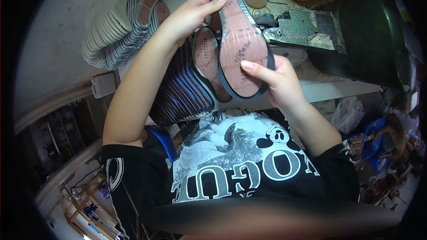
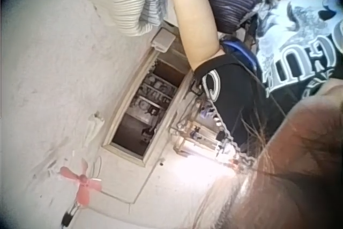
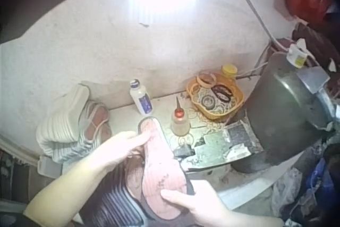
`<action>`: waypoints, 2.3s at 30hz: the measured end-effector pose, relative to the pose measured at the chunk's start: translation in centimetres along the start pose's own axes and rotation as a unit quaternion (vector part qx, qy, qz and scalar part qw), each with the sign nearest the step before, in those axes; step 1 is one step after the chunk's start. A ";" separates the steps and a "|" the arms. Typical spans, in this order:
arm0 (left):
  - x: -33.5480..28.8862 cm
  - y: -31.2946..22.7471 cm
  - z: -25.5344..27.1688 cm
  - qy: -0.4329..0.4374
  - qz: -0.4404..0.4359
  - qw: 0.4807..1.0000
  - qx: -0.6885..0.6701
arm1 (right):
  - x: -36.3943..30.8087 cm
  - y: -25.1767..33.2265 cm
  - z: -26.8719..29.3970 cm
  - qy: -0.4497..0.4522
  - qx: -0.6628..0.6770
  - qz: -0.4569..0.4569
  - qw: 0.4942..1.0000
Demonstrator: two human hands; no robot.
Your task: Inspecting and organizing shoe insoles and outsoles into stacks for manufacturing.
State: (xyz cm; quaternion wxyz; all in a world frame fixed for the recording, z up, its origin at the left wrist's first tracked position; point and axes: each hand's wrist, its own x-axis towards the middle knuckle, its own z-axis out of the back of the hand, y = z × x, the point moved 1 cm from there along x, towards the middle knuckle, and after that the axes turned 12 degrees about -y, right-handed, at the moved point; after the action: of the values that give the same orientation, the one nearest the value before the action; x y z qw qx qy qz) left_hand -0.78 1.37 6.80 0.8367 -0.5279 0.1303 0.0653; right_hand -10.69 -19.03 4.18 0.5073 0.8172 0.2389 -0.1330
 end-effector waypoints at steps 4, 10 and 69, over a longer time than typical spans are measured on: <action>-2.2 0.8 -0.9 0.088 0.020 0.984 -0.152 | 1.3 -0.4 -0.9 -0.016 0.033 0.029 0.999; -3.5 1.1 -2.1 0.068 0.086 0.965 -0.238 | -1.1 -0.3 -1.0 -0.015 -0.004 -0.022 1.000; -5.2 -0.6 -1.2 -0.100 -0.014 0.994 0.033 | -2.9 2.0 2.5 0.045 -0.230 -0.011 0.972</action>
State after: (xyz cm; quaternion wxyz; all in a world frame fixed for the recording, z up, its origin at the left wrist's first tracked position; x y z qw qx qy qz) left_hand -5.80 0.14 8.29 0.8632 -0.4929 0.0406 0.1014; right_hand -12.05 -22.73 5.94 0.6689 0.6812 0.2946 -0.0427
